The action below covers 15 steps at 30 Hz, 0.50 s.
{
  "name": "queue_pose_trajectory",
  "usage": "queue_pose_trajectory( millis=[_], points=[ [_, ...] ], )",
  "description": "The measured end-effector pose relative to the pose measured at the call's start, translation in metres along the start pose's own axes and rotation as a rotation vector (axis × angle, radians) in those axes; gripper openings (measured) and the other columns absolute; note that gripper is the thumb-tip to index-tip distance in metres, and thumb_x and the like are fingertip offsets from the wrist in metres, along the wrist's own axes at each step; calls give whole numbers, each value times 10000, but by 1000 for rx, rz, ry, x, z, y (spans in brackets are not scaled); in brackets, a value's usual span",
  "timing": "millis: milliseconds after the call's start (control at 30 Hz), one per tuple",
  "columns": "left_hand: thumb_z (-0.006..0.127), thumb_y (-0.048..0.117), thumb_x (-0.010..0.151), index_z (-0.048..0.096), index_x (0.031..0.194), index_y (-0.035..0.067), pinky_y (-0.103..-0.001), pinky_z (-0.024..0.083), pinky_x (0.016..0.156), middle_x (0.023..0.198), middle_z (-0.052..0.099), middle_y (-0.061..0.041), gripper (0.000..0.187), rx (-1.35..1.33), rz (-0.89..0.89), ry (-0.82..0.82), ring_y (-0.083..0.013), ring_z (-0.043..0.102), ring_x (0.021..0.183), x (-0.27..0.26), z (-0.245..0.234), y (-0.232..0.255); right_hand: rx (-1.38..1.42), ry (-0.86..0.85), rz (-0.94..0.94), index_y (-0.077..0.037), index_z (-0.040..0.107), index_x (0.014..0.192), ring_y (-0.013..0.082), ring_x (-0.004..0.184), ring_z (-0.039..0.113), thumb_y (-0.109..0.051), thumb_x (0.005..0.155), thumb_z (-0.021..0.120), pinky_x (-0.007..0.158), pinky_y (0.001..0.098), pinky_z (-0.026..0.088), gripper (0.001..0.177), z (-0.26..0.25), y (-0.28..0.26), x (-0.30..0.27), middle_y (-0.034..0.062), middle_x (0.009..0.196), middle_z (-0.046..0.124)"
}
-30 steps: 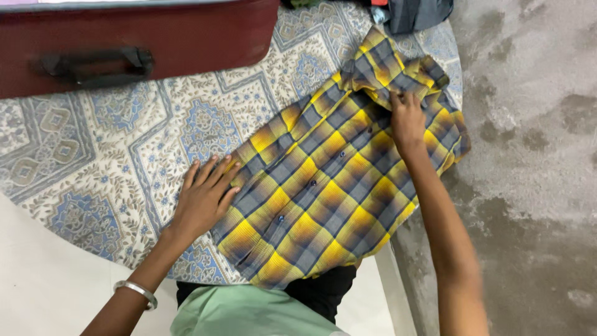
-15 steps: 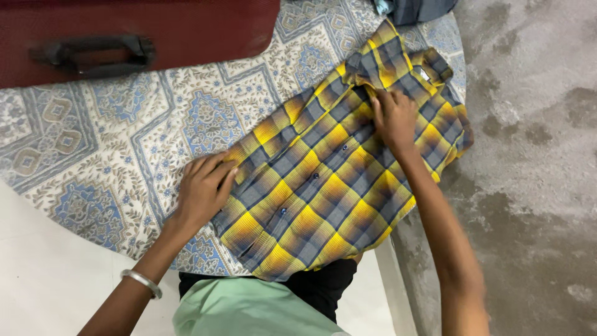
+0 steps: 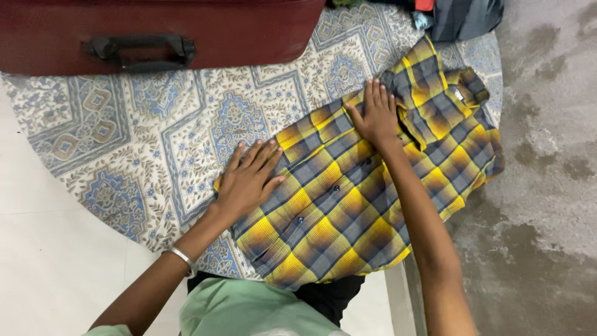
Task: The person folds a plaid shirt by smoothing the fabric, folding in the sleeves, and then folding the body of the shirt into a rectangular shape on a bed next to an open suitcase.
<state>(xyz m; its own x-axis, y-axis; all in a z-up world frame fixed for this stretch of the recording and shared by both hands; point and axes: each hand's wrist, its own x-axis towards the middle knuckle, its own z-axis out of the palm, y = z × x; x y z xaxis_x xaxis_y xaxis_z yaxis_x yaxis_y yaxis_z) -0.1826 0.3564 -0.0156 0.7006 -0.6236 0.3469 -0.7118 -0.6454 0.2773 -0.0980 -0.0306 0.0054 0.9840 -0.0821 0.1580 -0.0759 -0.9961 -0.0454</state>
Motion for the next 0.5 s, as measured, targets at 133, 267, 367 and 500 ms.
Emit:
queue_pose_trajectory(
  millis=[133, 267, 367, 500],
  points=[
    [337, 552, 1059, 380, 1583, 138, -545, 101, 1261, 1655, 352, -75, 669, 40, -5, -44, -283, 274, 1542, -2, 5, -3, -20, -44, 117, -9, 123, 1639, 346, 1588, 128, -730, 1013, 280, 1271, 509, 93, 967, 4, -4, -6, 203, 1715, 125],
    [329, 590, 1033, 330, 1589, 165, -560, 75, 1227, 1654, 302, -91, 699, 53, -6, -54, -302, 233, 1525, -10, 6, -5, -34, -77, 161, -12, 88, 1647, 327, 1597, 86, -727, 1019, 235, 1282, 500, 69, 963, 5, -8, -4, 189, 1722, 82],
    [319, 611, 1028, 307, 1594, 160, -560, 62, 1234, 1663, 279, -94, 725, 61, -21, -59, -296, 215, 1535, -19, 3, -9, -72, -52, 179, -19, 130, 1608, 326, 1555, 142, -697, 1006, 263, 1230, 512, 95, 917, 11, -8, 3, 187, 1686, 143],
    [326, 620, 1022, 329, 1595, 80, -589, 52, 1237, 1663, 285, -114, 788, -1, -61, -43, -306, 207, 1553, -38, -12, -6, -139, 147, 101, -1, 312, 1598, 344, 1543, 315, -585, 1098, 405, 1278, 519, 188, 774, 14, -7, -15, 212, 1649, 350]
  ],
)
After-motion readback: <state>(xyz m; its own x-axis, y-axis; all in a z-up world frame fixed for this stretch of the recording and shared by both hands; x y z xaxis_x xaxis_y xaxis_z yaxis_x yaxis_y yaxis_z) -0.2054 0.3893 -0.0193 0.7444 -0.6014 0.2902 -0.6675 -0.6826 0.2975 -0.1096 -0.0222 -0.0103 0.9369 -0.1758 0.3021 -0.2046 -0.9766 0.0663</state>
